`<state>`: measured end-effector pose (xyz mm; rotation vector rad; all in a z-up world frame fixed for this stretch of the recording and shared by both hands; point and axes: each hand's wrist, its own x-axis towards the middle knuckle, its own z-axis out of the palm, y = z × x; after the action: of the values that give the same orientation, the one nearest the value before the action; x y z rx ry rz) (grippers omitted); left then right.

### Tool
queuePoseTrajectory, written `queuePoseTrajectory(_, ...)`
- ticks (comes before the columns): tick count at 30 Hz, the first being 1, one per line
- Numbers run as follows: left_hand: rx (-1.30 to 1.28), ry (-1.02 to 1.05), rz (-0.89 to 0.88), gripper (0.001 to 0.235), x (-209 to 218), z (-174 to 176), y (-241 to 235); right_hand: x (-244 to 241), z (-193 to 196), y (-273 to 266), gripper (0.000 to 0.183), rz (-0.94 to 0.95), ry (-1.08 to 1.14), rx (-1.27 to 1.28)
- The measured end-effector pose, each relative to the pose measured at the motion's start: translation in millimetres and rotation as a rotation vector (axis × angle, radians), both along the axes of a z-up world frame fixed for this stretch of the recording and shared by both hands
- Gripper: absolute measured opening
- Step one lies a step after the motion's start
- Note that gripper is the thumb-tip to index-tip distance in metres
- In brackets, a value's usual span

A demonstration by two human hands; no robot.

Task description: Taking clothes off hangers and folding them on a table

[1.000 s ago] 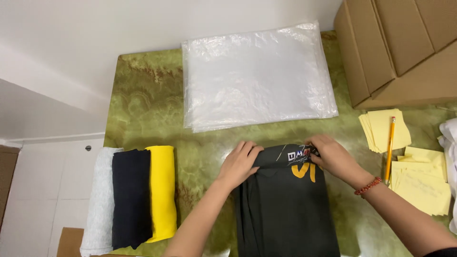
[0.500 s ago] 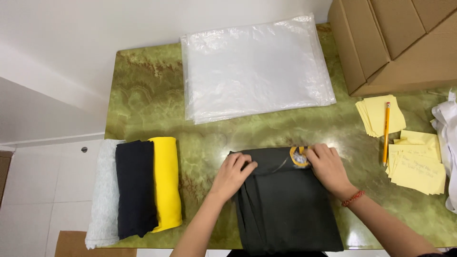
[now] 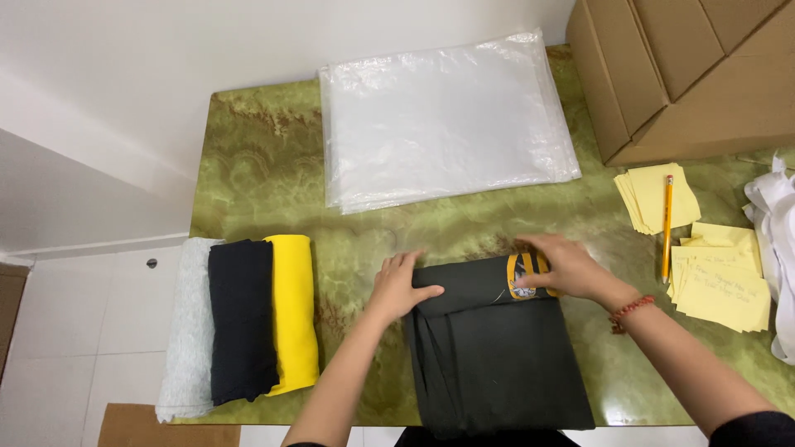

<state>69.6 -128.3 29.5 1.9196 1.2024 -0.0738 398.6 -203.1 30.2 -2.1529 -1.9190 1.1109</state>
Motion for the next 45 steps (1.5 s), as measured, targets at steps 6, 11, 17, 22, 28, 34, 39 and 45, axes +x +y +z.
queuePoseTrajectory(6,-0.064,0.048,-0.138,0.077,11,-14,4,-17,-20,15,0.084,0.208,-0.081,-0.121)
queuePoseTrajectory(11,0.267,0.024,-0.184,0.063,13,-22,7,-9,-47,14,0.058,0.283,-0.316,0.211)
queuePoseTrajectory(17,0.659,-0.038,-0.284,0.059,-10,-60,-19,-35,-18,-39,0.044,0.253,-0.429,0.513)
queuePoseTrajectory(22,0.889,-0.107,-0.388,0.054,-54,-80,-73,-29,-78,-120,0.067,0.268,-0.396,0.789)
queuePoseTrajectory(28,0.943,-0.264,-0.332,0.026,-39,-57,-71,-4,-60,-82,0.038,0.142,-0.201,0.579)
queuePoseTrajectory(34,0.017,0.127,-0.193,0.108,-9,-20,-16,-5,-22,-8,0.097,0.19,-0.124,-0.221)
queuePoseTrajectory(39,0.164,0.074,-0.249,0.076,0,-41,4,-3,-39,5,0.066,0.235,-0.176,0.046)
queuePoseTrajectory(45,0.576,0.063,-0.275,0.067,-8,-43,-4,2,-98,-26,0.057,0.225,-0.407,0.587)
